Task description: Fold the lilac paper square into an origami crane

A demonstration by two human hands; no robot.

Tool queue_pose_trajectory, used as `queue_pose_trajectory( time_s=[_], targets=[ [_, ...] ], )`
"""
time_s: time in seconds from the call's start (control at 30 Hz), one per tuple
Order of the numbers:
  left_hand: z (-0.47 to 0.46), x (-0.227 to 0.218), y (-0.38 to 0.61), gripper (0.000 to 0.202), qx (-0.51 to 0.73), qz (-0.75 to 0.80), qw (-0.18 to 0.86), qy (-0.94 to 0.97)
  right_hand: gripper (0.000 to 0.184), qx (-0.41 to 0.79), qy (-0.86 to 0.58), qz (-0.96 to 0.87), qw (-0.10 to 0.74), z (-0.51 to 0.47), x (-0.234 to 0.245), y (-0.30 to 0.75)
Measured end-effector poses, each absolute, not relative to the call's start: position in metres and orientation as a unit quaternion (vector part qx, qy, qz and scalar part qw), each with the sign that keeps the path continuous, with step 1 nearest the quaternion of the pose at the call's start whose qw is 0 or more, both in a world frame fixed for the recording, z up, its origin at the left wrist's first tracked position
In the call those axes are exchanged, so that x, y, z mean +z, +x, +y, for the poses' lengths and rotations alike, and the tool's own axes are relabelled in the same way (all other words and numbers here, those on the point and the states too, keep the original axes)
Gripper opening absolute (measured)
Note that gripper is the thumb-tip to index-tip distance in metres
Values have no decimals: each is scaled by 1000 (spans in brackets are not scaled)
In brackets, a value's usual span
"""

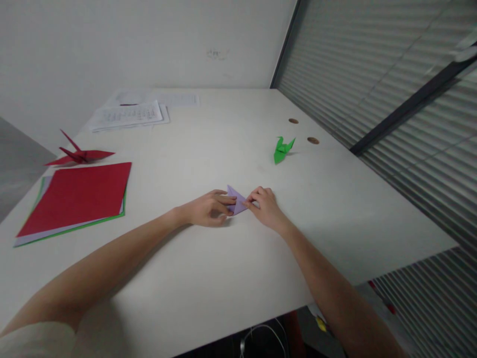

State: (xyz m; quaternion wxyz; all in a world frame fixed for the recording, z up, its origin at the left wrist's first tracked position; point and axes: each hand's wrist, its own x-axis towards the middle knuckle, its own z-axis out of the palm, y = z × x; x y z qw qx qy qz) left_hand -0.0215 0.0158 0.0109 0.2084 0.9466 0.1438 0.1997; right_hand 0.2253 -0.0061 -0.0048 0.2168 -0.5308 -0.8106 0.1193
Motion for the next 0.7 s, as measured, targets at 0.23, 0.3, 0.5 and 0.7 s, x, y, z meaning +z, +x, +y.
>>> queue_pose_trajectory(
  time_s=[0.23, 0.3, 0.5, 0.7],
  targets=[
    [15, 10, -21, 18, 217, 151, 214, 940, 17, 208, -421, -859, 204, -7, 13, 238],
    [14, 10, -19, 17, 224, 162, 201, 940, 17, 209, -392, -870, 212, -7, 15, 236],
    [6, 8, -13, 26, 222, 201, 110, 948, 13, 154, -386, -883, 217, -7, 9, 223],
    [2, 6, -9, 16, 238, 230, 104, 938, 17, 154, -412, -870, 223, -4, 5, 229]
  ],
)
